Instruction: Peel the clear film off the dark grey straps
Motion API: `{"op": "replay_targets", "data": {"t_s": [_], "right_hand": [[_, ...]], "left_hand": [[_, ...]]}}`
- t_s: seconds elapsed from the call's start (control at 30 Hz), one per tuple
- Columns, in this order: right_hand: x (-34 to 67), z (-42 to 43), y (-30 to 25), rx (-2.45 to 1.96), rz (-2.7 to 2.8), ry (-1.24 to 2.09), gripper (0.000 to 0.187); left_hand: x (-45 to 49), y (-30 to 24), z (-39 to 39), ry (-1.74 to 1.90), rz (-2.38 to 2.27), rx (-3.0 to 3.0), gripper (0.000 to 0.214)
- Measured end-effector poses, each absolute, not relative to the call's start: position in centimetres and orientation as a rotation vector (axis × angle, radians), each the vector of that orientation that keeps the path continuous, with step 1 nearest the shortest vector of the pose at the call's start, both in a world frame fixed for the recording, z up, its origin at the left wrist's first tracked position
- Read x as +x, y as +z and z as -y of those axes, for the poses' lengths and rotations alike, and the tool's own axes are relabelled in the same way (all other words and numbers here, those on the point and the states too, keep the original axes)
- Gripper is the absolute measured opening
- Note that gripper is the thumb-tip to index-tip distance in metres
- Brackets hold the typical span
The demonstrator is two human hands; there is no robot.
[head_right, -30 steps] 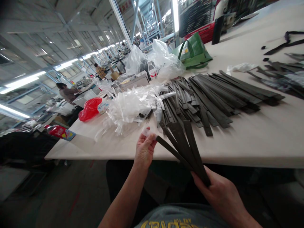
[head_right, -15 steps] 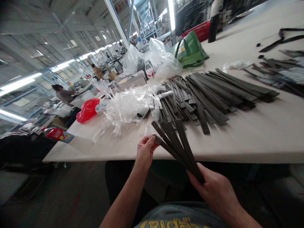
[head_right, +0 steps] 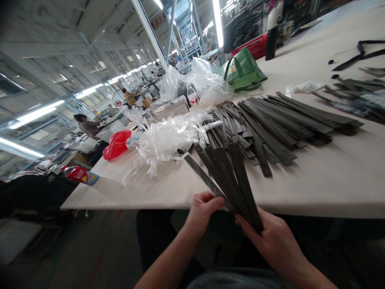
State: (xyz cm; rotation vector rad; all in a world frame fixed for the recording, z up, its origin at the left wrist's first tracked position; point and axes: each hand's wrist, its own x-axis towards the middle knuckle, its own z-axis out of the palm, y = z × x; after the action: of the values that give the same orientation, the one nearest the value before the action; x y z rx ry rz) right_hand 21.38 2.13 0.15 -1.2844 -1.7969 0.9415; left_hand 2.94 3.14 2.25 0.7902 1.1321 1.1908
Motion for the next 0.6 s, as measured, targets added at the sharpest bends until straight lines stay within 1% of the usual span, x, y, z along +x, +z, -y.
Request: {"op": "replay_targets", "data": {"t_s": [0.07,0.1,0.2,0.27,0.3,0.4,0.5,0.6], "right_hand": [[21.2,-2.7,0.2,-1.290,1.802,0.862,0.032],[21.1,-2.9,0.1,-1.284,1.812,0.841,0.032],[21.0,-3.0,-0.2,-1.235,1.861,0.835,0.030],[20.9,-2.8,-0.5,-1.210,1.887,0.841,0.029],[20.8,-2.7,-0.6,-1.211,1.892,0.841,0.029],[20.5,-2.7,-0.7,-1.237,1.894,0.812,0.030],[20.3,-3.0,-0.7,-1.233,1.884,0.812,0.029],[20.4,-3.1,-0.8,-1.215,1.886,0.856,0.029]], "left_hand": [[3.7,2.3,-2.8,1.106,-1.080,0.790,0.025],[3.7,2.5,-3.0,1.131,-1.056,0.769,0.027],[2.4,3.8,-4.5,1.429,-1.012,0.655,0.037],[1.4,4.4,-5.5,1.605,-1.007,0.602,0.036],[1.2,4.3,-5.7,1.632,-1.018,0.600,0.033],[2.4,3.0,-5.0,1.498,-1.053,0.602,0.027],[3.7,1.7,-3.8,1.348,-1.048,0.605,0.028],[2.6,2.6,-4.5,1.508,-0.997,0.558,0.035]]}}
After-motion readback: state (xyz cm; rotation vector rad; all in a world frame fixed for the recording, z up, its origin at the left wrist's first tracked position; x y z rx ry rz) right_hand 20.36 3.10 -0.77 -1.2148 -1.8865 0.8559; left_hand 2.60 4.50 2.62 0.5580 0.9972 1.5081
